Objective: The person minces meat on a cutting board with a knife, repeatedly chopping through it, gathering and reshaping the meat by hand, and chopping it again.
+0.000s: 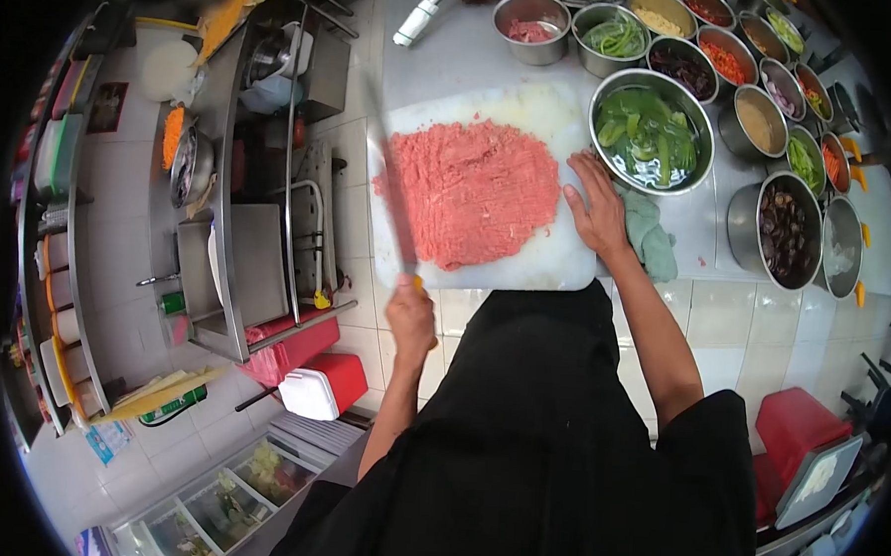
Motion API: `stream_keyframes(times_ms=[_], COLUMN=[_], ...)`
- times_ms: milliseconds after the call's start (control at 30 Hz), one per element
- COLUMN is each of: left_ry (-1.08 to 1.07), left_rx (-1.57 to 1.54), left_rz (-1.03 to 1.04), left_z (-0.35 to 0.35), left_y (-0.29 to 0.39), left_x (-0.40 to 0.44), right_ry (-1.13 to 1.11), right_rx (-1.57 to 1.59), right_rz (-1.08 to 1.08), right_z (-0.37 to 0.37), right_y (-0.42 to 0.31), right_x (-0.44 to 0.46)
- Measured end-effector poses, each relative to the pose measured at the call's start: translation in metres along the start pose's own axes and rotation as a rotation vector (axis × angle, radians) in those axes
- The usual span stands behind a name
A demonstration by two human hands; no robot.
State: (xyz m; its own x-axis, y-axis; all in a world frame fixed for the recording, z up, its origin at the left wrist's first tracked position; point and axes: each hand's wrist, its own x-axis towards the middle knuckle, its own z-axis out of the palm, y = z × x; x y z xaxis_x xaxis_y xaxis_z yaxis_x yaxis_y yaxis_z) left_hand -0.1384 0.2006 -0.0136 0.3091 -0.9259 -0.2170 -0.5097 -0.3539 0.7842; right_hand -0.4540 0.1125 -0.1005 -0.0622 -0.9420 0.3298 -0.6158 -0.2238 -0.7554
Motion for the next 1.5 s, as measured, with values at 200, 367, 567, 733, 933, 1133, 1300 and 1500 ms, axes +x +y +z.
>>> stream_keyframes(times_ms=[200, 367, 567, 733, 933, 1133, 1300, 1500], left_ry=[-0.114, -0.179, 0.031, -0.17, 0.033, -0.061, -0.184, -0.05], left_rx=[0.145, 0.359, -0.007, 0.121, 0.12, 0.07, 0.277, -0.02], left_rz=[-0.251, -0.229, -0.048, -0.402, 0.026, -0.216, -0.215, -0.124], left_z=[-0.02, 0.004, -0.007, -0.013, 0.006, -0.018, 0.005, -0.005], left_y=[0.042, -0.042, 0.012, 0.007, -0.021, 0.023, -0.028, 0.005], left_x=[-0.004, 0.023, -0.002, 0.014, -0.004, -0.01, -0.007, -0.029], right_ry=[-0.005, -0.004, -0.004, 0.016, -0.008, -0.002, -0.012, 0.003], right_rx=[-0.011, -0.008, -0.002, -0.028, -0.003, 0.006, -0.01, 0.008], right_rz=[0.024, 0.037, 0.019, 0.025, 0.034, 0.021, 0.04, 0.03], right_z=[0.002, 0.005, 0.002, -0.001, 0.003, 0.002, 0.003, 0.003], right_y=[0.0, -0.002, 0.0, 0.005, 0.002, -0.001, 0.002, 0.001], right_x=[-0.01, -0.005, -0.004, 0.004, -0.003, -0.003, -0.003, -0.005])
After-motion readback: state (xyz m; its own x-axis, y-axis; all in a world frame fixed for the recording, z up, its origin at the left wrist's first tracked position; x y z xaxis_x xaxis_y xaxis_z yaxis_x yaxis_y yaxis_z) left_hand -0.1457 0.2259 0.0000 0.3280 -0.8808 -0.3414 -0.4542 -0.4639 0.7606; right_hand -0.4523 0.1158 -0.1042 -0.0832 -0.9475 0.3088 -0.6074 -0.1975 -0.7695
